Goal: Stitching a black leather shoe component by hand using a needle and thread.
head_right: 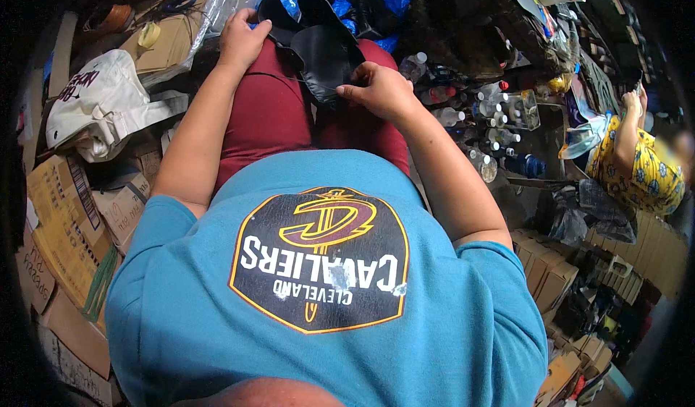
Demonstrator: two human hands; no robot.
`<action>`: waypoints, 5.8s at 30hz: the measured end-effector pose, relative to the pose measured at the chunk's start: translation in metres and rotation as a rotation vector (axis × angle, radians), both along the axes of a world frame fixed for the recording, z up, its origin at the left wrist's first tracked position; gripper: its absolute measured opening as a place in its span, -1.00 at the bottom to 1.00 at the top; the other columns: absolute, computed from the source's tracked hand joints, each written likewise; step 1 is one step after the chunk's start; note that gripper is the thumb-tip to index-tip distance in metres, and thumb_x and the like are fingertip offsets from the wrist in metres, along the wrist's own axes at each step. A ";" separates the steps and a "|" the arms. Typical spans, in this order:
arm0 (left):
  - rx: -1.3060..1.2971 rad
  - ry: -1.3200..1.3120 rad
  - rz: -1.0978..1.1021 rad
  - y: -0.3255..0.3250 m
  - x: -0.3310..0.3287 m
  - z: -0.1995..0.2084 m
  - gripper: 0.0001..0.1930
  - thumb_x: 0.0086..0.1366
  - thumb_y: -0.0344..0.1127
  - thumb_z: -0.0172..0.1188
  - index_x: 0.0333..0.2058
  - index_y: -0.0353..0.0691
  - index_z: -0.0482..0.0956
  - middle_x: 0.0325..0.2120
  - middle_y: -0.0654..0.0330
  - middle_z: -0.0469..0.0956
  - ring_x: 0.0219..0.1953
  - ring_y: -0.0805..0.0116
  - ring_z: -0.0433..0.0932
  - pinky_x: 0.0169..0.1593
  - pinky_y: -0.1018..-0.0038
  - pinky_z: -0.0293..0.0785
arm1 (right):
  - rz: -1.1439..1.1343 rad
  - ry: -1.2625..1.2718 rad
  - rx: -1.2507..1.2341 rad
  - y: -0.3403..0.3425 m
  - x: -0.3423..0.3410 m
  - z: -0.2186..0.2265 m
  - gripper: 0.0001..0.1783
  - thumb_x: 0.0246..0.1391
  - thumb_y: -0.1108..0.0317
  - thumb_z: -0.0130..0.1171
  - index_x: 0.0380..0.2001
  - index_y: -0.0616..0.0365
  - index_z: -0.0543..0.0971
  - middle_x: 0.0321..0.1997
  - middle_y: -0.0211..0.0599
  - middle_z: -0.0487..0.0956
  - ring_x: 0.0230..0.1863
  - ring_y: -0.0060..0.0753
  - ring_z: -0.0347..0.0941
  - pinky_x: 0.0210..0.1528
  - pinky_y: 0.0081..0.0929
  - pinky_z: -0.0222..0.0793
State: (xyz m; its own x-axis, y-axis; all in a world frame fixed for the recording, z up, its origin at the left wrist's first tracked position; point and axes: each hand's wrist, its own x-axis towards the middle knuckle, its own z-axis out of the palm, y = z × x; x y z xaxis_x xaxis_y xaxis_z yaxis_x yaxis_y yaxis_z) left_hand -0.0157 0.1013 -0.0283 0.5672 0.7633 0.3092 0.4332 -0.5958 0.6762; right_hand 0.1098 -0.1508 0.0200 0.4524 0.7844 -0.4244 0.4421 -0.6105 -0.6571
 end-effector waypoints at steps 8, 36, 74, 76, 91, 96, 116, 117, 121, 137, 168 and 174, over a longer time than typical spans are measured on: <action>-0.026 0.101 0.002 -0.012 0.011 0.001 -0.51 0.03 -0.14 0.17 -0.07 -0.26 0.44 -0.11 -0.06 0.40 -0.06 -0.02 0.43 0.03 0.24 0.36 | -0.166 0.014 0.092 -0.007 0.002 0.000 -0.59 -0.11 0.10 0.36 -0.31 0.19 0.54 -0.57 -0.44 0.55 -0.43 -0.60 0.52 -0.38 -0.63 0.34; 0.420 0.187 -1.051 -0.140 -0.007 0.035 -0.76 0.10 -0.13 0.21 -0.44 -0.13 0.41 -0.49 0.19 0.37 -0.44 0.24 0.49 -0.32 0.34 0.32 | 0.080 -0.439 0.162 -0.041 0.013 0.039 -0.62 -0.11 0.10 0.34 -0.47 0.22 0.52 -0.54 -0.23 0.52 -0.50 -0.42 0.41 -0.41 -0.44 0.33; -0.701 0.324 -1.364 -0.086 0.076 0.031 -0.76 0.08 -0.39 0.21 -0.24 -0.32 0.59 -0.32 0.21 0.61 -0.22 0.44 0.52 -0.03 0.50 0.38 | 0.082 -0.368 0.103 -0.054 -0.003 0.054 -0.76 -0.07 0.49 0.11 -0.27 0.17 0.62 -0.46 -0.23 0.48 -0.44 -0.37 0.46 -0.37 -0.46 0.38; -0.724 0.361 -1.378 -0.084 0.078 0.031 -0.74 0.06 -0.45 0.17 -0.22 -0.32 0.59 -0.31 0.21 0.61 -0.22 0.44 0.53 -0.02 0.51 0.38 | 0.075 -0.388 0.090 -0.052 -0.009 0.054 -0.77 -0.08 0.43 0.13 -0.29 0.12 0.63 -0.42 -0.15 0.52 -0.37 -0.22 0.49 -0.28 -0.38 0.40; -0.740 0.410 -1.350 -0.084 0.078 0.038 -0.70 -0.02 -0.51 0.09 -0.25 -0.32 0.62 -0.35 0.22 0.62 -0.25 0.47 0.53 -0.06 0.53 0.39 | 0.050 -0.426 0.114 -0.051 -0.016 0.046 -0.77 -0.11 0.42 0.17 -0.29 0.03 0.64 -0.40 -0.13 0.57 -0.35 -0.08 0.53 -0.28 -0.31 0.45; -0.744 0.429 -1.362 -0.085 0.079 0.038 -0.72 0.01 -0.51 0.10 -0.25 -0.32 0.61 -0.35 0.23 0.62 -0.25 0.47 0.53 -0.05 0.52 0.39 | 0.092 -0.391 0.159 -0.046 -0.006 0.046 -0.80 -0.10 0.43 0.16 -0.33 0.05 0.65 -0.42 -0.13 0.56 -0.36 -0.09 0.52 -0.27 -0.30 0.45; -0.442 0.253 -1.415 -0.086 0.065 0.028 -0.78 0.06 -0.46 0.23 -0.25 -0.21 0.62 -0.36 0.22 0.51 -0.21 0.39 0.48 -0.06 0.50 0.38 | 0.216 -0.414 0.160 -0.048 0.002 0.051 -0.79 -0.11 0.44 0.16 -0.32 0.05 0.63 -0.38 -0.22 0.59 -0.32 -0.14 0.53 -0.26 -0.35 0.45; -0.451 0.256 -1.396 -0.086 0.065 0.028 -0.76 0.04 -0.46 0.24 -0.25 -0.18 0.63 -0.35 0.23 0.47 -0.20 0.36 0.46 -0.05 0.49 0.38 | 0.322 -0.616 0.116 -0.049 0.002 0.054 -0.79 -0.11 0.42 0.17 -0.32 0.06 0.63 -0.38 -0.21 0.58 -0.32 -0.14 0.53 -0.26 -0.34 0.45; -0.460 0.252 -1.399 -0.087 0.067 0.029 -0.73 0.01 -0.47 0.27 -0.24 -0.14 0.64 -0.35 0.24 0.43 -0.22 0.34 0.45 -0.06 0.46 0.37 | 0.388 -0.653 0.059 -0.044 0.001 0.050 -0.81 -0.12 0.39 0.20 -0.34 0.05 0.64 -0.43 -0.22 0.56 -0.31 -0.15 0.52 -0.21 -0.36 0.43; -0.498 0.275 -1.387 -0.087 0.070 0.026 -0.76 -0.02 -0.43 0.27 -0.29 -0.11 0.66 -0.38 0.22 0.48 -0.21 0.32 0.47 -0.06 0.44 0.39 | 0.046 0.427 0.125 -0.063 0.052 -0.004 -0.72 0.05 0.44 0.16 -0.13 0.06 0.61 -0.24 -0.43 0.46 -0.14 -0.52 0.37 -0.01 -0.59 0.25; 0.075 0.170 -0.593 -0.050 -0.044 0.053 -0.49 -0.03 -0.73 -0.17 -0.12 -0.18 0.52 -0.23 0.01 0.36 -0.19 0.11 0.43 -0.04 0.35 0.38 | 0.230 -0.625 0.273 -0.076 -0.021 0.008 -0.61 -0.06 0.47 0.18 -0.09 -0.06 0.57 -0.48 -0.36 0.38 -0.38 -0.30 0.35 -0.21 -0.34 0.23; 0.035 0.079 -0.753 -0.114 -0.035 0.044 -0.83 0.03 -0.48 0.20 -0.35 -0.13 0.62 -0.47 0.20 0.44 -0.35 0.23 0.47 -0.21 0.34 0.36 | 0.151 -0.274 0.244 -0.077 -0.004 0.011 -0.60 -0.02 0.52 0.13 -0.07 -0.09 0.58 -0.43 -0.34 0.35 -0.36 -0.38 0.32 -0.13 -0.50 0.23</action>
